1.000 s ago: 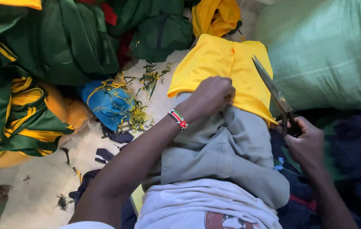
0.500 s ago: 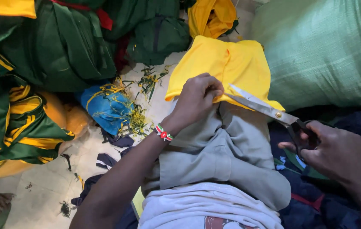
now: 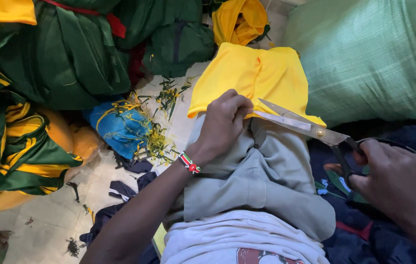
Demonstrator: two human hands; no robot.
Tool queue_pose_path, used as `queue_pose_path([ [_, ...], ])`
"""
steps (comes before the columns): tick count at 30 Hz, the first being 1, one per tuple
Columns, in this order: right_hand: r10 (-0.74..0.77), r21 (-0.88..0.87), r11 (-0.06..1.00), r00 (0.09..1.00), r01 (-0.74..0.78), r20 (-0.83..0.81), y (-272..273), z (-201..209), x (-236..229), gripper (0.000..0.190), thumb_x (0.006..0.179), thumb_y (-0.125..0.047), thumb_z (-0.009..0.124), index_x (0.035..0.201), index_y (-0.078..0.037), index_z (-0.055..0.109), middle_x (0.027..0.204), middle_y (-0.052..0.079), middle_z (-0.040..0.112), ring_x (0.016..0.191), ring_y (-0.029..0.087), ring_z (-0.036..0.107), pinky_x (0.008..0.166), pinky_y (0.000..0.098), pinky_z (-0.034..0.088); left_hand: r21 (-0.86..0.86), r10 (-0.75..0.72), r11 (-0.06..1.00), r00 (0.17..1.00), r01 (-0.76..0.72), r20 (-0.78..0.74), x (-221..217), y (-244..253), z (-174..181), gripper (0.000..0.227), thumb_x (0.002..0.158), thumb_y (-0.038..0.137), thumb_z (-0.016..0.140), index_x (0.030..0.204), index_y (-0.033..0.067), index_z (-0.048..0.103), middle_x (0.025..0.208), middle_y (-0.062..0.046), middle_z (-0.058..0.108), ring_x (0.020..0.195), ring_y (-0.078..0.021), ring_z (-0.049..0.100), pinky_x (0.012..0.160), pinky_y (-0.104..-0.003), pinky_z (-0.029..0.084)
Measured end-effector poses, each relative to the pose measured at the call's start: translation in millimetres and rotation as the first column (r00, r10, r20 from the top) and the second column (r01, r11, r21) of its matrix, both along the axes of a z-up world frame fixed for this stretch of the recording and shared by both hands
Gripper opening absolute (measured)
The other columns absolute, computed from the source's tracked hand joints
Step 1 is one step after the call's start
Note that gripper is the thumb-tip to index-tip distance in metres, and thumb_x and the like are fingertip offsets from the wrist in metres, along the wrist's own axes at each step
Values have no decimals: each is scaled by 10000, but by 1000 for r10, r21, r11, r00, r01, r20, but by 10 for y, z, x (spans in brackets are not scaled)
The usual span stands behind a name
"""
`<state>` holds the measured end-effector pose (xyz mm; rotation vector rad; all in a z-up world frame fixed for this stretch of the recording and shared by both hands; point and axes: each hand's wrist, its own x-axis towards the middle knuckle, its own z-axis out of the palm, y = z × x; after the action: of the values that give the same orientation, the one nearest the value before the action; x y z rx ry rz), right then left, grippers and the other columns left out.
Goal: Trimming excess fabric and threads from garments using large scissors while sitting on the floor.
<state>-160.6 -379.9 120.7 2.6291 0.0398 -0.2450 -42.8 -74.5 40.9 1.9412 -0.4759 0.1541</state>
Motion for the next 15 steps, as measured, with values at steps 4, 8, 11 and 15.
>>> queue_pose_path([
  [4,72,-5,997,994,-72,82,-47,-104,-12,400,804,-642,658,927,-270,577,839,-98,702,804,146,740,684,319,513,-59,-21,998,999,19,-25,20,16,9,87,823,-52,674,876,13,694,843,-64,623,634,-192,577,599,-326,477],
  [8,159,-32,987,980,-156,122,-6,-121,25,332,768,-484,679,964,-226,611,905,-90,726,810,156,748,671,301,534,-100,-28,995,997,21,-66,36,10,-7,80,814,-58,673,864,-5,704,824,-62,624,621,-178,557,579,-315,459],
  [11,175,-44,984,976,-171,133,11,-119,18,316,775,-462,688,979,-236,601,914,-98,732,799,139,744,664,295,524,-59,-49,997,999,50,8,9,-13,-48,104,812,-59,670,870,24,693,831,-55,617,618,-196,570,594,-329,477],
  [15,203,-80,978,969,-193,142,93,-97,31,288,817,-422,682,1006,-227,587,885,-98,708,760,128,725,653,279,501,-23,-75,997,997,75,21,-5,-11,-30,105,810,-52,646,874,28,665,856,-73,611,649,-235,580,613,-355,479],
])
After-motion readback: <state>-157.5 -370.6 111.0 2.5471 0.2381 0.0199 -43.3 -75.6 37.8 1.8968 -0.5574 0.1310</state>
